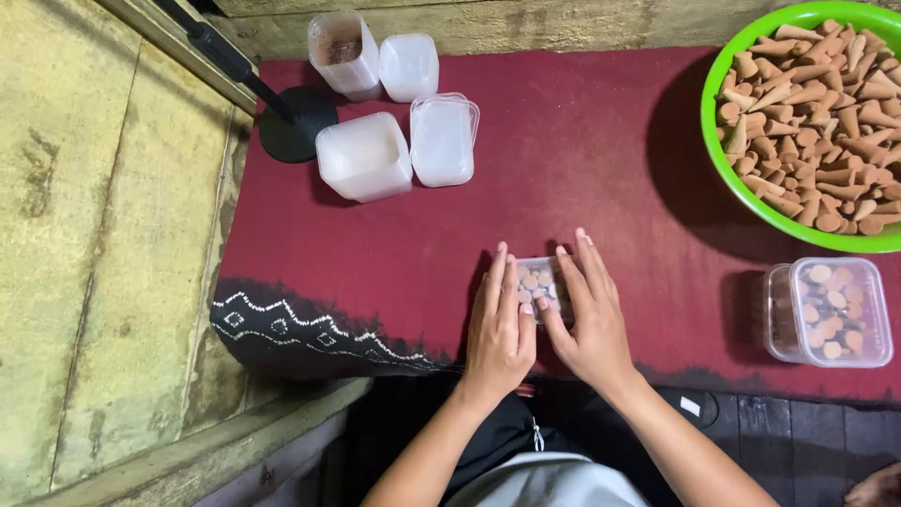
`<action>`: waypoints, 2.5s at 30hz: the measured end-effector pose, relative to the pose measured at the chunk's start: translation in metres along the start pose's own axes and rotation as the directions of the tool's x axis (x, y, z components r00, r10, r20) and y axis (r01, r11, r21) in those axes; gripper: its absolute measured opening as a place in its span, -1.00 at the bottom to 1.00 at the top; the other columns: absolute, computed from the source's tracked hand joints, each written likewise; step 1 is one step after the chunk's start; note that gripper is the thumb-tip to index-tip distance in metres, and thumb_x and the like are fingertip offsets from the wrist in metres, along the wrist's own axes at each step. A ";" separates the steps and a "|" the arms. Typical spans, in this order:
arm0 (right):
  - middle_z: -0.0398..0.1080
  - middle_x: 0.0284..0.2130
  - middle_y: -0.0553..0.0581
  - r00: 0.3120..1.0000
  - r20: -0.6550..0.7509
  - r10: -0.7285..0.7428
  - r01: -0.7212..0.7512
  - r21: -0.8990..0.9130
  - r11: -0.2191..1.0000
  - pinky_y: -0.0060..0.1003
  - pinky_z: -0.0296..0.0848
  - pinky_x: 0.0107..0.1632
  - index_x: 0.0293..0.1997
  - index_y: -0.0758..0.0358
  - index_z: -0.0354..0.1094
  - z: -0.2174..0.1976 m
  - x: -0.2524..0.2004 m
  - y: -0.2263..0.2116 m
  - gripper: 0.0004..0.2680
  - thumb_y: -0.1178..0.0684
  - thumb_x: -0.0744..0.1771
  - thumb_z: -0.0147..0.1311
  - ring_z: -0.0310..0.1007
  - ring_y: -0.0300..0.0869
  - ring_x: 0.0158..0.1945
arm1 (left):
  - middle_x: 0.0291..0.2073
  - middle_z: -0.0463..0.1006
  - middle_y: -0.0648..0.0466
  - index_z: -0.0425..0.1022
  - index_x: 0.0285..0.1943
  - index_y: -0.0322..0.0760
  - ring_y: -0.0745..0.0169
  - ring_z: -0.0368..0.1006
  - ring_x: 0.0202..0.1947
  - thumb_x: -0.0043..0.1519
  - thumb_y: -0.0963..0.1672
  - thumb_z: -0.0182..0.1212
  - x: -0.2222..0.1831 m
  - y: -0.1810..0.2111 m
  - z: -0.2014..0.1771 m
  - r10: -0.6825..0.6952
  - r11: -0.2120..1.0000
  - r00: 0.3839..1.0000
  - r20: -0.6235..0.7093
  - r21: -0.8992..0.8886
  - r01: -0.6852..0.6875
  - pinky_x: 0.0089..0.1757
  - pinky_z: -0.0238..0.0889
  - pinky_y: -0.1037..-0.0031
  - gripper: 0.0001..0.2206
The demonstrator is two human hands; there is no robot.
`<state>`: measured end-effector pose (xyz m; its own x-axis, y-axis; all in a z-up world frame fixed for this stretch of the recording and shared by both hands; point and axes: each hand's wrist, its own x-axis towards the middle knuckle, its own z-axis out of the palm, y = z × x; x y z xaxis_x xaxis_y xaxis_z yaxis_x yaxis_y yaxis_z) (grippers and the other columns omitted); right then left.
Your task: Sorting and packing incense cones from a large bowl into smaller plastic containers.
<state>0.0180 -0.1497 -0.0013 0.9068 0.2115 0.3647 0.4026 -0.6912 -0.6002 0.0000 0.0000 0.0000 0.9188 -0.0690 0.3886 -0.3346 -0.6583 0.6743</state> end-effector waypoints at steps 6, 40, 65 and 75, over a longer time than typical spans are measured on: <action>0.07 0.45 0.36 0.999 0.046 0.008 -0.005 -0.062 0.998 0.08 0.11 0.41 0.45 0.32 0.14 0.000 0.002 0.004 -0.56 -0.01 0.38 0.01 0.08 0.21 0.47 | 0.44 0.21 -0.34 0.16 0.49 -0.56 -0.33 0.18 0.42 0.29 -0.18 -0.09 -0.001 0.002 -0.006 0.012 0.986 1.000 0.019 0.167 -0.015 0.29 0.01 -0.05 -0.46; 0.31 0.09 0.31 0.953 -0.255 0.164 -0.157 0.046 0.986 0.11 0.39 0.19 0.31 0.32 0.29 -0.046 -0.058 0.038 -0.36 0.16 0.08 0.45 0.38 0.25 0.14 | -0.14 0.61 -0.23 0.58 0.15 -0.41 -0.18 0.61 -0.12 0.12 -0.26 0.35 0.023 0.037 0.027 -0.324 0.836 0.939 0.116 -0.429 0.341 -0.20 0.58 0.34 -0.62; 0.24 0.15 0.34 0.920 -0.336 0.203 -0.209 0.017 0.978 0.09 0.41 0.23 0.20 0.13 0.44 -0.038 -0.065 0.049 -0.51 0.13 0.14 0.44 0.42 0.26 0.20 | -0.29 0.64 -0.16 0.64 -0.04 -0.37 -0.10 0.65 -0.22 0.15 -0.22 0.31 0.038 0.037 0.040 -0.295 0.851 0.947 0.128 -0.414 0.321 -0.32 0.57 0.36 -0.79; 0.21 0.12 0.34 0.845 -0.469 0.257 -0.292 -0.002 0.956 0.19 0.41 0.17 0.19 0.25 0.38 -0.050 -0.085 0.048 -0.52 0.09 0.17 0.47 0.38 0.30 0.19 | -0.21 0.66 -0.14 0.64 0.01 -0.35 -0.05 0.66 -0.21 0.19 -0.22 0.29 0.043 0.055 0.061 -0.246 0.809 0.941 0.232 -0.486 0.331 -0.22 0.57 0.30 -0.78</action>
<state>-0.0459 -0.2357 -0.0260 0.8110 -0.3229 0.4879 0.1202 -0.7241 -0.6791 0.0341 -0.0848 0.0160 0.9956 -0.0766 0.0542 -0.0680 -0.1913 0.9792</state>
